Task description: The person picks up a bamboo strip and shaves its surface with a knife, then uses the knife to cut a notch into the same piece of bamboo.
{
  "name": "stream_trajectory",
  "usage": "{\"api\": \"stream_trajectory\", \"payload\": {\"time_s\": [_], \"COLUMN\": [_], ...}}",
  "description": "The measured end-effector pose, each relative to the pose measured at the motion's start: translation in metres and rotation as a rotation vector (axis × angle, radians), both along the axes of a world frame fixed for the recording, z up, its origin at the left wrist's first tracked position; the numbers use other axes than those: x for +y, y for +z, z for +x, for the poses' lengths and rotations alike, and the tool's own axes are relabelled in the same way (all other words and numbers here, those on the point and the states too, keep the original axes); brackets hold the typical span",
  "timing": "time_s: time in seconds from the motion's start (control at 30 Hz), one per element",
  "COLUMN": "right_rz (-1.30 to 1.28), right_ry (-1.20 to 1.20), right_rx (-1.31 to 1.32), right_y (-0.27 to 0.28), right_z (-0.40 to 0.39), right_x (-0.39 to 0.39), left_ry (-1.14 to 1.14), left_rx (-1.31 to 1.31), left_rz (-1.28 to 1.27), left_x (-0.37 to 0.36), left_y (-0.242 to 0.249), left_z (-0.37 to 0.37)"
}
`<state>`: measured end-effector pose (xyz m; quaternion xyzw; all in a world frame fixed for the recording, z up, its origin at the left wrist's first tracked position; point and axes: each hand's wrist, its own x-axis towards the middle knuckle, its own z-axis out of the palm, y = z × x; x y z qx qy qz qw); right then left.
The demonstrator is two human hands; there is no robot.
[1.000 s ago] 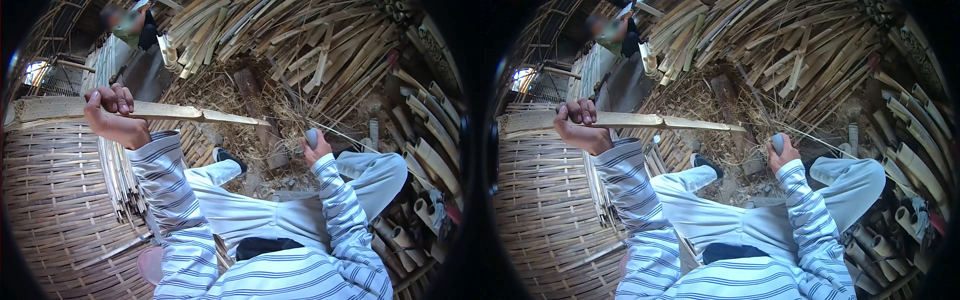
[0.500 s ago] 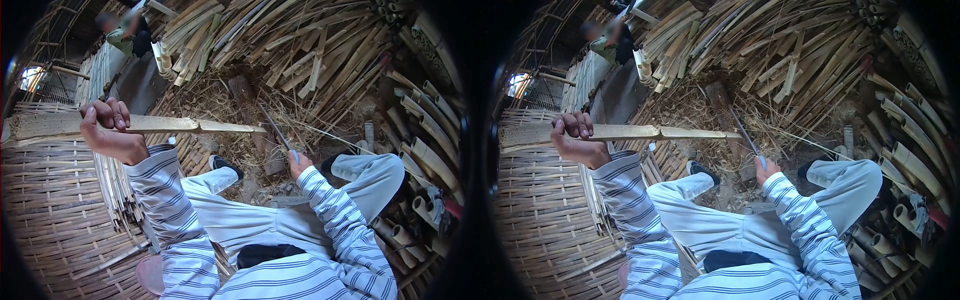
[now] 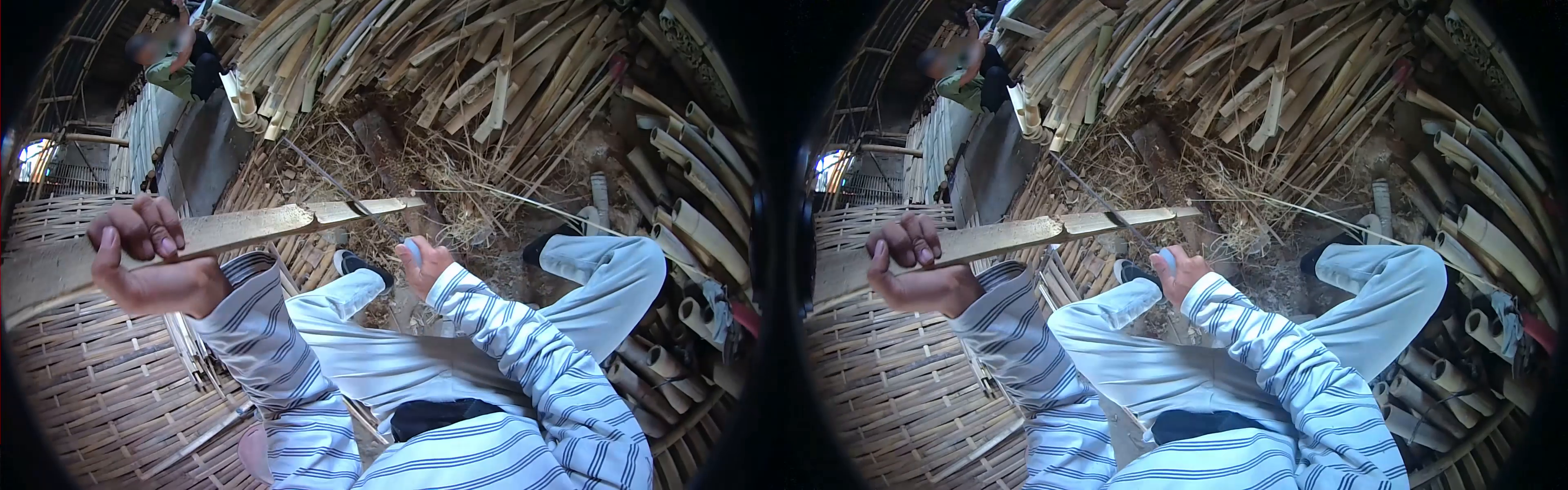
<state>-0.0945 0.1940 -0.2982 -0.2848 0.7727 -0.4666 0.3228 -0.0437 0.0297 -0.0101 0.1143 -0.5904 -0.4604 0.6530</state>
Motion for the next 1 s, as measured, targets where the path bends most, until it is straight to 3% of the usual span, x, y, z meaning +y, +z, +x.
{"api": "stream_trajectory", "payload": {"time_s": [0.23, 0.33, 0.43, 0.57, 0.67, 0.9, 1.0], "right_rz": [0.346, 0.204, 0.007, 0.365, 0.438, -0.123, 0.161], "right_ry": [-0.036, -0.002, 0.026, -0.01, -0.004, 0.005, -0.027], "right_rx": [0.025, -0.002, 0.062, -0.009, -0.001, 0.121, 0.043], "right_y": [-0.105, -0.046, -0.03, -0.078, -0.091, -0.006, -0.034], "right_z": [-0.007, -0.002, -0.002, -0.008, -0.018, 0.001, 0.005], "right_x": [0.008, 0.001, -0.007, -0.008, -0.01, -0.011, -0.006], "left_ry": [0.005, 0.029, -0.041, 0.004, 0.042, 0.043, 0.019], "left_rx": [-0.003, -0.022, -0.039, -0.074, -0.059, -0.036, -0.055], "left_rz": [-0.031, -0.038, -0.054, -0.081, -0.063, -0.064, -0.058], "left_x": [0.004, 0.001, -0.009, -0.004, -0.003, -0.01, -0.008], "left_y": [-0.001, -0.003, -0.002, -0.002, -0.001, -0.005, -0.002], "left_z": [-0.005, -0.007, -0.003, -0.007, -0.007, -0.003, -0.003]}}
